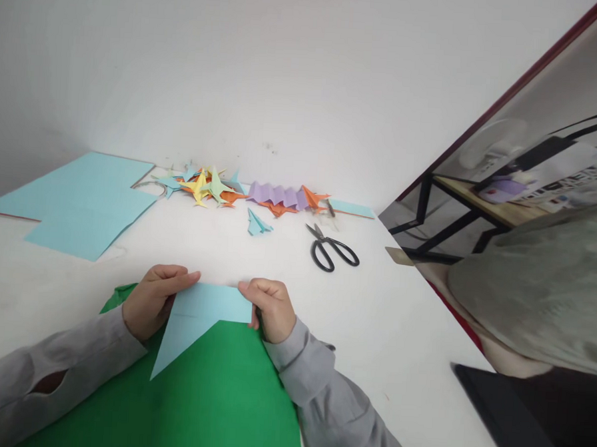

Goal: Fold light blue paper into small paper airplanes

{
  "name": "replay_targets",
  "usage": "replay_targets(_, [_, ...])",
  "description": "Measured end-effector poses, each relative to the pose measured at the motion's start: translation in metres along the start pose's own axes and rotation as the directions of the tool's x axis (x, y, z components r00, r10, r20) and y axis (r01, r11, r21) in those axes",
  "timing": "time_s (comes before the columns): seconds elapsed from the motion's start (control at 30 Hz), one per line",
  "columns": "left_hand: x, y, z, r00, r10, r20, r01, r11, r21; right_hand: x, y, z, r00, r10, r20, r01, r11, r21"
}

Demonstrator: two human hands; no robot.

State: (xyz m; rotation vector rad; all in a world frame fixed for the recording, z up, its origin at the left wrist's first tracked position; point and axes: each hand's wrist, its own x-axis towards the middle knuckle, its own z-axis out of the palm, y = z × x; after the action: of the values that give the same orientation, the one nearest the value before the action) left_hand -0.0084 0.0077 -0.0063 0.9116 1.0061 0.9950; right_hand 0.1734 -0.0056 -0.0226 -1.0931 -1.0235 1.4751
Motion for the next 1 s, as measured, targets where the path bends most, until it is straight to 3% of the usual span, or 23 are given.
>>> replay_targets(0.13, [0.002, 0.0, 0.0, 0.998, 0.042, 0.037, -0.039, 0.995, -0.09, 0.001, -0.004, -0.002, 1.0, 0.0, -0.024, 0.002, 0.995, 0.099])
replay_targets(0.2, [0.003, -0.001, -0.001, 0.997, 0.063, 0.033, -0.061, 0.995, -0.078, 0.0, -0.007, -0.001, 0.999, 0.005, 0.042, -0.009, 0.994, 0.11])
replay_targets(0.27, [0.003, -0.001, -0.001, 0.994, 0.098, 0.045, -0.099, 0.995, 0.003, -0.002, -0.008, 0.0, 0.99, 0.019, 0.139, -0.035, 0.993, 0.112])
replay_targets(0.37, [0.002, -0.001, 0.0, 0.973, 0.166, 0.16, -0.193, 0.966, 0.172, -0.005, -0.007, 0.003, 0.967, 0.058, 0.248, -0.088, 0.99, 0.111])
replay_targets(0.47, [0.002, -0.002, 0.001, 0.941, 0.198, 0.276, -0.27, 0.928, 0.256, -0.008, -0.006, 0.004, 0.95, 0.104, 0.293, -0.146, 0.982, 0.123])
replay_targets(0.6, [0.002, -0.002, 0.001, 0.925, 0.192, 0.328, -0.301, 0.897, 0.324, -0.008, -0.003, 0.004, 0.939, 0.096, 0.33, -0.155, 0.975, 0.156])
replay_targets(0.7, [0.0, 0.0, 0.001, 0.91, 0.14, 0.389, -0.288, 0.89, 0.353, -0.008, 0.001, 0.004, 0.945, 0.057, 0.323, -0.098, 0.989, 0.109])
replay_targets(0.8, [-0.001, 0.001, 0.0, 0.895, 0.104, 0.434, -0.27, 0.9, 0.342, -0.008, 0.005, 0.006, 0.963, -0.049, 0.264, 0.053, 0.999, -0.01])
replay_targets(1.0, [-0.001, -0.003, 0.0, 0.903, 0.119, 0.414, -0.306, 0.854, 0.421, -0.012, 0.0, 0.016, 0.946, -0.145, 0.29, 0.244, 0.908, -0.342])
